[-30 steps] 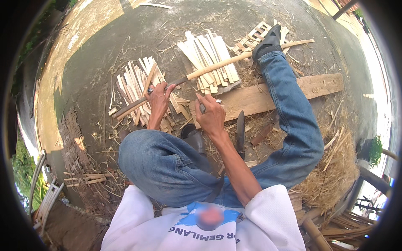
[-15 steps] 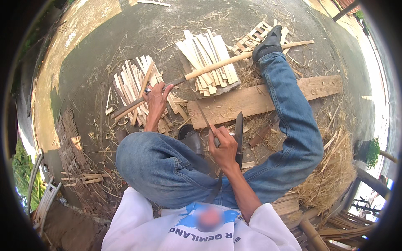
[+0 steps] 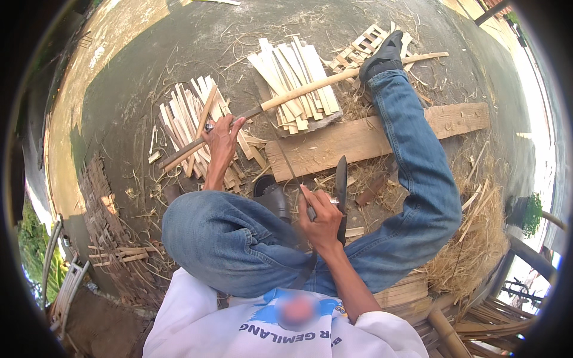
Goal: The person sits on the ground and uses a machete to split bamboo strips into thinner pieces. They repeatedly position the strips on a wooden board, strike them with the machete, and separate the resulting slats.
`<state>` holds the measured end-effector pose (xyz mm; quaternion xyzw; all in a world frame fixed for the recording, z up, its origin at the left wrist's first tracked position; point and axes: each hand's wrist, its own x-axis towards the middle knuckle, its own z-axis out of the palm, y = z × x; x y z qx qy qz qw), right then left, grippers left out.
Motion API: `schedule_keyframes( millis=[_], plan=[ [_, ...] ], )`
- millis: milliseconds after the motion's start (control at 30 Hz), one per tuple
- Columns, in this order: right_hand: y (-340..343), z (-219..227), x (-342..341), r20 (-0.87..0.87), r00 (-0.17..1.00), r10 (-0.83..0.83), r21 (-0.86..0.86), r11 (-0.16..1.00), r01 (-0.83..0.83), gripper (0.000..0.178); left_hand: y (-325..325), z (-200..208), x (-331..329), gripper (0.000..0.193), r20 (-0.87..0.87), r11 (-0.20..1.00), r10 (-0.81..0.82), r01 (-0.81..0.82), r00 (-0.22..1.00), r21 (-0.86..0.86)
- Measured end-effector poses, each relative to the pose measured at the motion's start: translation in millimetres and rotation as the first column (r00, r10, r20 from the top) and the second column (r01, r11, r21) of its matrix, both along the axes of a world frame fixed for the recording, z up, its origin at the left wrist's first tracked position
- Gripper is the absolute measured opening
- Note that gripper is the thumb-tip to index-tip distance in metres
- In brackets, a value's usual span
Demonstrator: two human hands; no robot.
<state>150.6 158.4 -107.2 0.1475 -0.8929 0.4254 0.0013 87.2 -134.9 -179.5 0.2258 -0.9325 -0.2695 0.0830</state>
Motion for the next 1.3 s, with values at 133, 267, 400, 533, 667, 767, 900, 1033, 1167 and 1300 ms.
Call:
schedule_keyframes(
  millis=[133,267,400,533,667,767,900,1033,1167,1300],
  plan=[
    [-78.4,-13.8,-105.6,-0.056,0.998,-0.027,-0.034,0.999,0.026,0.020,9.6,15.0,-24.0,0.054,0.117,0.997,-0.071,0.075,0.991,-0.027],
    [-8.5,-0.7,-23.1,-0.044,0.999,-0.005,0.027,1.000,0.007,0.027,2.0,0.2,-15.5,0.054,0.043,0.997,-0.041,0.038,0.998,0.069],
    [5.6,5.2,8.7,-0.012,1.000,-0.008,0.026,1.000,0.008,0.029,-6.0,-5.6,-1.3,0.051,0.051,0.998,-0.015,0.012,0.999,0.055],
    [-61.9,-9.6,-78.3,-0.096,0.995,-0.023,0.002,1.000,0.023,0.026,0.0,-1.9,-23.5,0.057,0.085,0.986,-0.060,0.046,0.995,0.163],
    [-36.2,-4.5,-53.1,-0.086,0.996,-0.018,0.025,0.999,0.020,0.028,-6.2,-11.4,-23.4,0.060,0.138,0.983,-0.054,0.028,0.989,0.182],
    [18.0,12.3,19.7,0.033,0.999,-0.028,0.072,0.997,0.026,0.033,-7.6,-6.3,-7.3,0.055,0.075,0.984,-0.024,0.010,0.997,0.176],
    [-18.8,2.0,-19.8,-0.080,0.997,-0.004,0.023,1.000,0.006,0.033,-5.4,-9.1,-11.9,0.056,0.072,0.978,-0.038,0.022,0.997,0.210],
    [-62.5,-3.5,-81.6,-0.104,0.994,-0.023,-0.032,0.999,0.020,0.026,-7.4,-4.9,-26.5,0.059,0.095,0.977,-0.079,0.058,0.992,0.204],
    [-6.9,9.0,-17.0,-0.038,0.999,-0.033,0.018,0.999,0.034,0.028,-11.7,-11.4,-19.2,0.057,0.117,0.980,-0.059,0.036,0.991,0.195],
    [4.6,18.5,3.0,-0.036,0.999,0.001,0.026,1.000,0.000,0.030,-16.1,-9.2,-8.6,0.058,0.147,0.976,-0.038,0.005,0.988,0.219]
  ],
)
